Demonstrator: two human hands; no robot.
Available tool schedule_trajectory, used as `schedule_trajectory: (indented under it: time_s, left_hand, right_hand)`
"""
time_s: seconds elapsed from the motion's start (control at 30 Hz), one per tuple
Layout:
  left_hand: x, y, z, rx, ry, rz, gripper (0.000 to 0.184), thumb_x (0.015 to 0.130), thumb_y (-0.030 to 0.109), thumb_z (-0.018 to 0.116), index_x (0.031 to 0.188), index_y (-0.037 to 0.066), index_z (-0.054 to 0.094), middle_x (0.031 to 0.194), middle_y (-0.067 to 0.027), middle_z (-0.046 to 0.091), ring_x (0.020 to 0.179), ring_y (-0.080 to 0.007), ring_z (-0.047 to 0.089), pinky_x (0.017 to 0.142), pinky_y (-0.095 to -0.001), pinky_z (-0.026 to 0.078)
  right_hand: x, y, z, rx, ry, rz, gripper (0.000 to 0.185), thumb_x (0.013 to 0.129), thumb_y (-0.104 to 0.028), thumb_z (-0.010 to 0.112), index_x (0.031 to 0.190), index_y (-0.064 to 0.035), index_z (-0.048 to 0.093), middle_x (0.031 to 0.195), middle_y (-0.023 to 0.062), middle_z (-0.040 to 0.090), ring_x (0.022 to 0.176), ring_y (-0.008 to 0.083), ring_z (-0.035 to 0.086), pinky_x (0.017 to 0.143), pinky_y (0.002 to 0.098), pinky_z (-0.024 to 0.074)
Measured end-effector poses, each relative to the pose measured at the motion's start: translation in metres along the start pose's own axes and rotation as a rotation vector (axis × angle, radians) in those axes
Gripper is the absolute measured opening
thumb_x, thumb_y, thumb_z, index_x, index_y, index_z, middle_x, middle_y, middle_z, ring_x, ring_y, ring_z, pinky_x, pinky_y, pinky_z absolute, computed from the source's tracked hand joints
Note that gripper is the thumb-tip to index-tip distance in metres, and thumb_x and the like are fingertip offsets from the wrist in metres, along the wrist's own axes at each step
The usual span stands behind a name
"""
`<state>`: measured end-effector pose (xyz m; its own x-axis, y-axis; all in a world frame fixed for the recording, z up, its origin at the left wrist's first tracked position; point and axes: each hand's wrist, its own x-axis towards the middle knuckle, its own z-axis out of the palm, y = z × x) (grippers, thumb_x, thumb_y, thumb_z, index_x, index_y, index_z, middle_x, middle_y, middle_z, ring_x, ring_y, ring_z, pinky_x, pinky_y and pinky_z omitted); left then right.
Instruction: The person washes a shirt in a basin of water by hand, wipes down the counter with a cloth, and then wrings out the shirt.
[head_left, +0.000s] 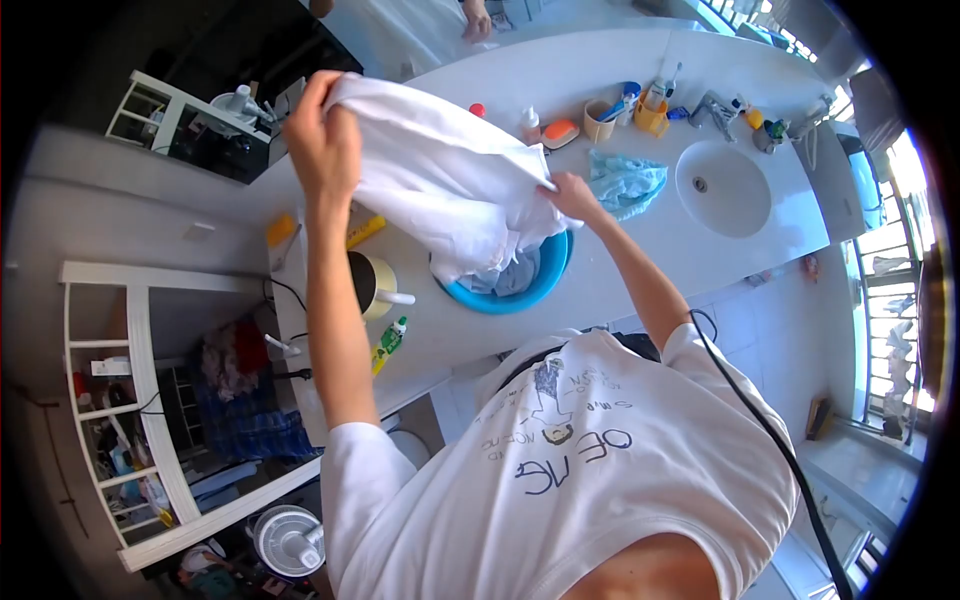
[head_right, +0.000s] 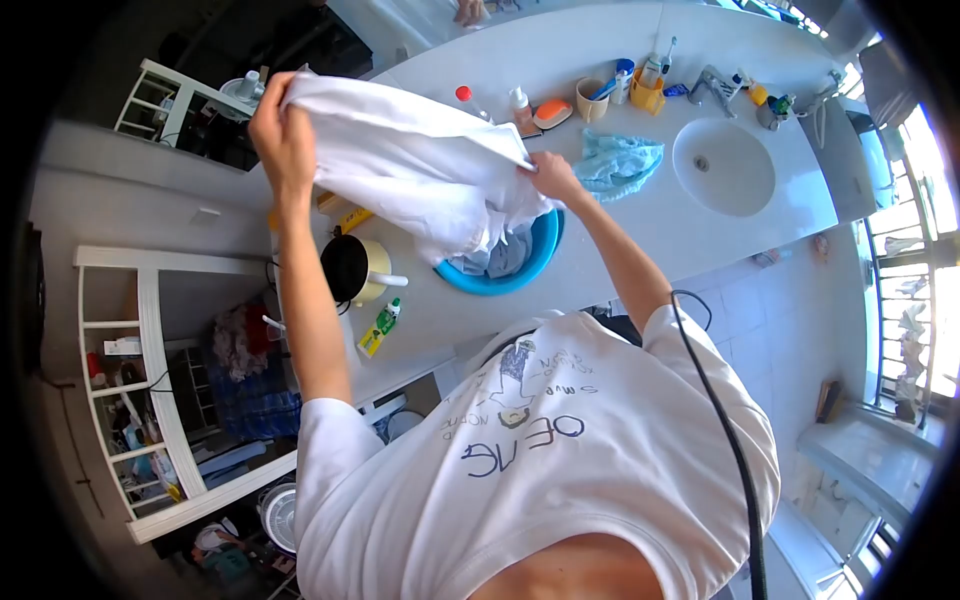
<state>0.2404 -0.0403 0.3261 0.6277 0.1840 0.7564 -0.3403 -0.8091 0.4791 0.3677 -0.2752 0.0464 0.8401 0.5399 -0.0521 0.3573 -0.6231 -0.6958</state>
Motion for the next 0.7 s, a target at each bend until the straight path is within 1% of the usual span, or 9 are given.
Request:
schedule_trajectory:
  time_s: [0.13, 0.17, 0.3, 0.33, 0.43, 0.47, 0.57, 0.63, 0.7]
  left_hand:
    - [-0.006, -0.031, -0.026, -0.336, 0.009, -0.296, 0.038, 0.089, 0.033, 0.037, 0.086, 0.003, 0.062, 0.080, -0.0052, 0.060, 0.078, -0.0146, 0.055, 0.075, -0.0283, 0.042]
    - [-0.007, -0.028, -0.029, -0.471, 0.041, -0.439, 0.039, 0.090, 0.032, 0.037, 0.089, 0.004, 0.063, 0.085, -0.0049, 0.061, 0.085, -0.0150, 0.056, 0.080, -0.0281, 0.041]
    - [-0.007, -0.027, -0.040, -0.572, -0.029, -0.598, 0.042, 0.092, 0.033, 0.035, 0.096, 0.003, 0.065, 0.097, -0.0086, 0.063, 0.096, -0.0193, 0.056, 0.089, -0.0317, 0.041]
    - [-0.006, -0.025, -0.043, -0.601, -0.074, -0.661, 0.042, 0.092, 0.032, 0.035, 0.099, 0.003, 0.064, 0.101, -0.0101, 0.064, 0.099, -0.0215, 0.057, 0.092, -0.0336, 0.041]
    - [-0.004, -0.013, -0.046, -0.780, -0.054, -0.802, 0.042, 0.093, 0.029, 0.033, 0.107, 0.001, 0.061, 0.106, -0.0124, 0.064, 0.103, -0.0254, 0.057, 0.097, -0.0359, 0.040]
    - [-0.004, -0.014, -0.047, -0.838, -0.079, -0.825, 0.041, 0.094, 0.028, 0.034, 0.113, 0.001, 0.058, 0.112, -0.0130, 0.062, 0.108, -0.0269, 0.055, 0.099, -0.0384, 0.039]
    - [-0.007, -0.009, -0.039, -0.908, 0.002, -0.942, 0.040, 0.094, 0.029, 0.035, 0.114, 0.002, 0.057, 0.119, -0.0133, 0.059, 0.112, -0.0268, 0.053, 0.100, -0.0396, 0.038]
    - [-0.012, -0.008, -0.037, -0.906, -0.048, -0.995, 0.040, 0.094, 0.030, 0.037, 0.115, 0.002, 0.056, 0.125, -0.0133, 0.055, 0.116, -0.0273, 0.050, 0.102, -0.0417, 0.036]
    - [-0.015, -0.008, -0.038, -0.972, -0.071, -1.062, 0.040, 0.094, 0.030, 0.036, 0.115, 0.001, 0.056, 0.124, -0.0135, 0.056, 0.117, -0.0283, 0.050, 0.104, -0.0434, 0.034]
  right_hand:
    - [0.020, -0.019, -0.042, 0.050, 0.070, -0.268, 0.021, 0.083, -0.014, 0.057, 0.098, -0.0033, 0.066, 0.093, 0.0210, 0.066, 0.087, 0.0375, 0.063, 0.079, 0.0433, 0.0499]
    - [0.028, -0.027, -0.052, 0.033, 0.034, -0.316, 0.022, 0.084, -0.015, 0.057, 0.101, -0.0036, 0.066, 0.094, 0.0209, 0.066, 0.087, 0.0366, 0.064, 0.079, 0.0426, 0.0501]
    - [0.039, -0.044, -0.075, -0.046, -0.044, -0.316, 0.024, 0.087, -0.012, 0.060, 0.109, -0.0040, 0.066, 0.103, 0.0175, 0.066, 0.092, 0.0312, 0.064, 0.086, 0.0366, 0.0503]
    - [0.045, -0.038, -0.071, 0.014, -0.014, -0.380, 0.027, 0.085, -0.018, 0.062, 0.106, -0.0021, 0.067, 0.101, 0.0172, 0.066, 0.090, 0.0331, 0.063, 0.083, 0.0398, 0.0510]
    - [0.042, -0.042, -0.065, 0.060, 0.037, -0.437, 0.025, 0.086, -0.017, 0.062, 0.107, -0.0032, 0.067, 0.102, 0.0166, 0.066, 0.090, 0.0326, 0.063, 0.083, 0.0407, 0.0513]
    - [0.040, -0.044, -0.063, 0.070, 0.042, -0.424, 0.025, 0.086, -0.017, 0.062, 0.107, -0.0032, 0.067, 0.102, 0.0166, 0.066, 0.090, 0.0326, 0.063, 0.083, 0.0407, 0.0513]
    - [0.030, -0.069, -0.057, -0.256, 0.258, -0.074, 0.039, 0.076, -0.034, 0.072, 0.106, -0.0097, 0.065, 0.097, 0.0128, 0.067, 0.089, 0.0284, 0.065, 0.076, 0.0387, 0.0527]
    - [0.036, -0.057, -0.043, -0.293, 0.176, 0.102, 0.045, 0.072, -0.041, 0.073, 0.104, -0.0114, 0.063, 0.092, 0.0089, 0.067, 0.085, 0.0258, 0.066, 0.068, 0.0414, 0.0530]
    - [0.034, -0.035, -0.016, -0.182, 0.117, 0.064, 0.052, 0.073, -0.047, 0.072, 0.097, -0.0016, 0.065, 0.087, 0.0112, 0.069, 0.080, 0.0227, 0.068, 0.066, 0.0416, 0.0550]
